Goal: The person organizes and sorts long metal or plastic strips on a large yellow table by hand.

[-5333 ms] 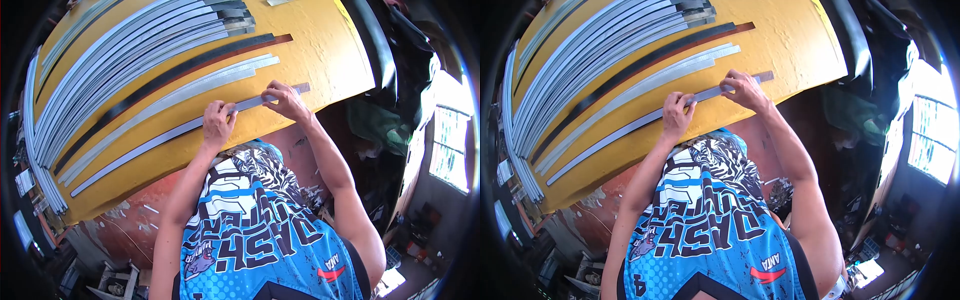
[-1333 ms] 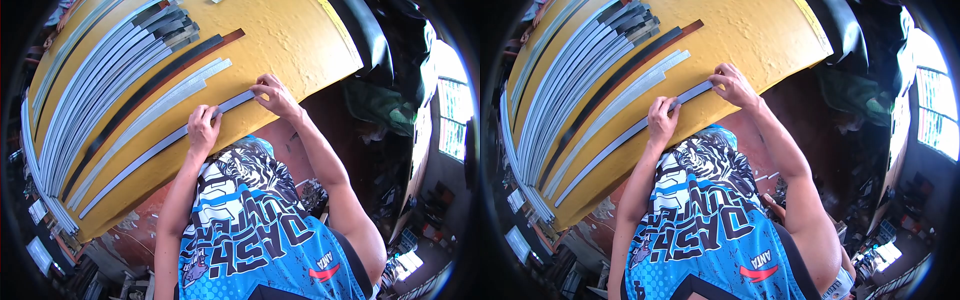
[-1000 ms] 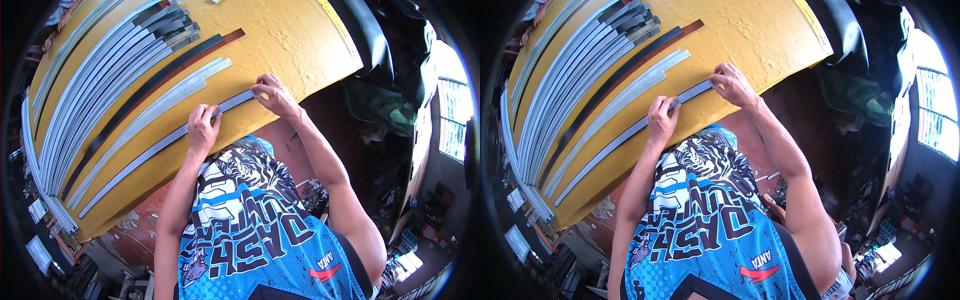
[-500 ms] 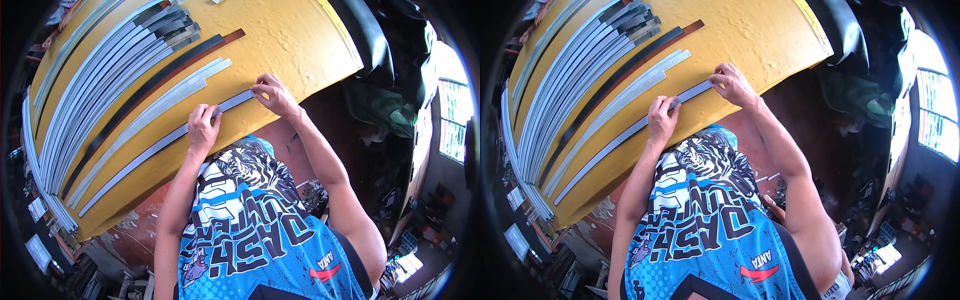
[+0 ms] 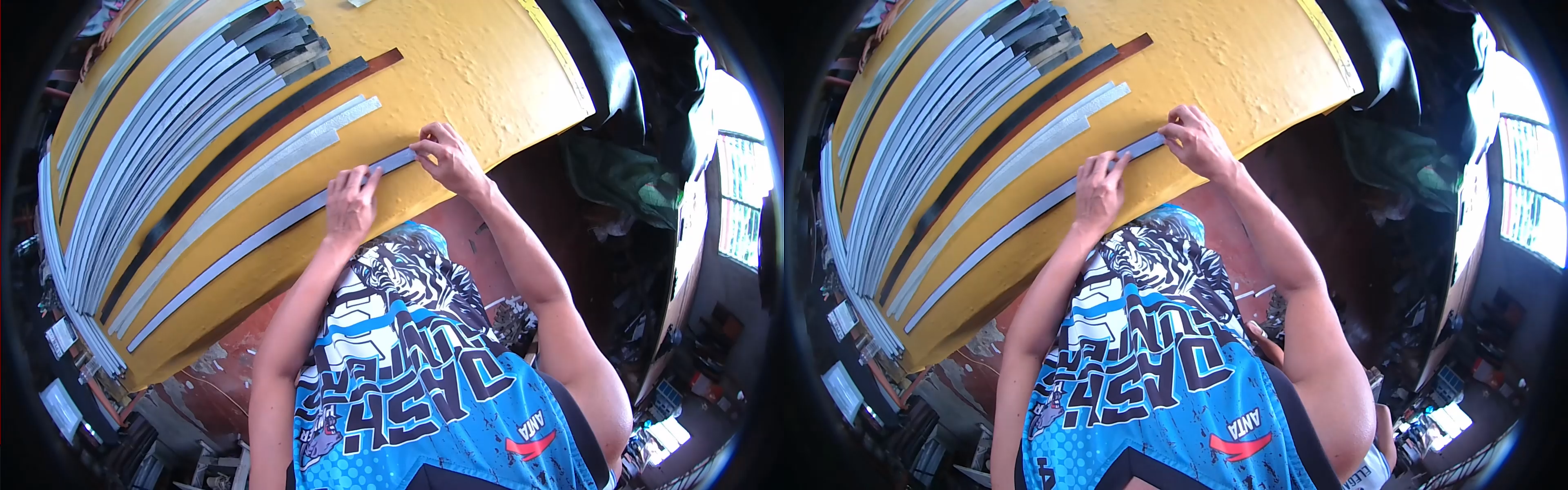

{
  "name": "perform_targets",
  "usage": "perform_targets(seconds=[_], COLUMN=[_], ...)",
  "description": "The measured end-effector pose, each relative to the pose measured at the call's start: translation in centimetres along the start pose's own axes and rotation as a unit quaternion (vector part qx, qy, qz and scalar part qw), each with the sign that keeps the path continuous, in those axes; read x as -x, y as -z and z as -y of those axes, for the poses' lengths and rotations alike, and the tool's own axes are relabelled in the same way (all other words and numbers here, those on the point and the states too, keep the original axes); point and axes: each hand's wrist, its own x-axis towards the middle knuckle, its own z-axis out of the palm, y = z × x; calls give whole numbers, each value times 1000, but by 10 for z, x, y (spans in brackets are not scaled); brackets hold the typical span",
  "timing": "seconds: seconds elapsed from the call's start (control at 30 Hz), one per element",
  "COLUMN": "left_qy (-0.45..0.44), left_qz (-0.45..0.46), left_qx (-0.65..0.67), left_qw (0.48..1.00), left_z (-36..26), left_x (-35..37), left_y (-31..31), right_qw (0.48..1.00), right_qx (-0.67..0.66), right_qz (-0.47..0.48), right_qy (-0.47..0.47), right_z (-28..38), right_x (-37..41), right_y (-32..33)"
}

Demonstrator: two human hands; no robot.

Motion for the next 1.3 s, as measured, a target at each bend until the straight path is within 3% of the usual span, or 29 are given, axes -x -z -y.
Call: perform_targets(seconds=[0.1, 0.3, 0.37, 0.4, 0.47, 0.53, 0.57, 0.67, 0.7, 0.73, 0.8, 1.3], left_qy=[-56, -36, -23, -16, -7, -29, -4, -3, 16, 21, 23, 187], left_qz=[19, 55, 65, 70, 71, 23, 81, 62, 107, 105, 130, 63], left_qx=[8, -1, 0, 23, 44, 68, 63, 12, 16, 13, 1, -91], left_qw=[998, 998, 998, 997, 997, 997, 995, 998, 994, 994, 991, 976], left_z=[-17, -39, -40, -38, -33, -24, -18, -9, -10, -10, -10, 70], left_x=[-15, -31, -34, -34, -33, -22, -11, 19, 22, 24, 28, 148], left_y=[-19, -32, -29, -29, -23, -10, -5, -7, -11, -15, -20, 61], right_qw=[1000, 999, 963, 964, 953, 958, 967, 990, 998, 999, 994, 975], right_qx=[10, -48, -202, -201, -128, -80, -69, -70, -33, -36, 77, 185], right_qz=[-14, -22, -94, -95, -246, -261, -237, -122, -42, 15, 73, 70], right_qy=[10, -9, -150, -148, -122, -89, -65, 7, 24, 2, -22, -105], right_z=[-1, -5, -3, -5, -14, -3, 8, 48, 58, 66, 69, 69], right_x=[0, 1, 1, 5, 15, 23, 28, 34, 36, 35, 35, 44], right_y=[-2, -2, 1, 1, -5, -7, -12, -30, -39, -47, -54, -69])
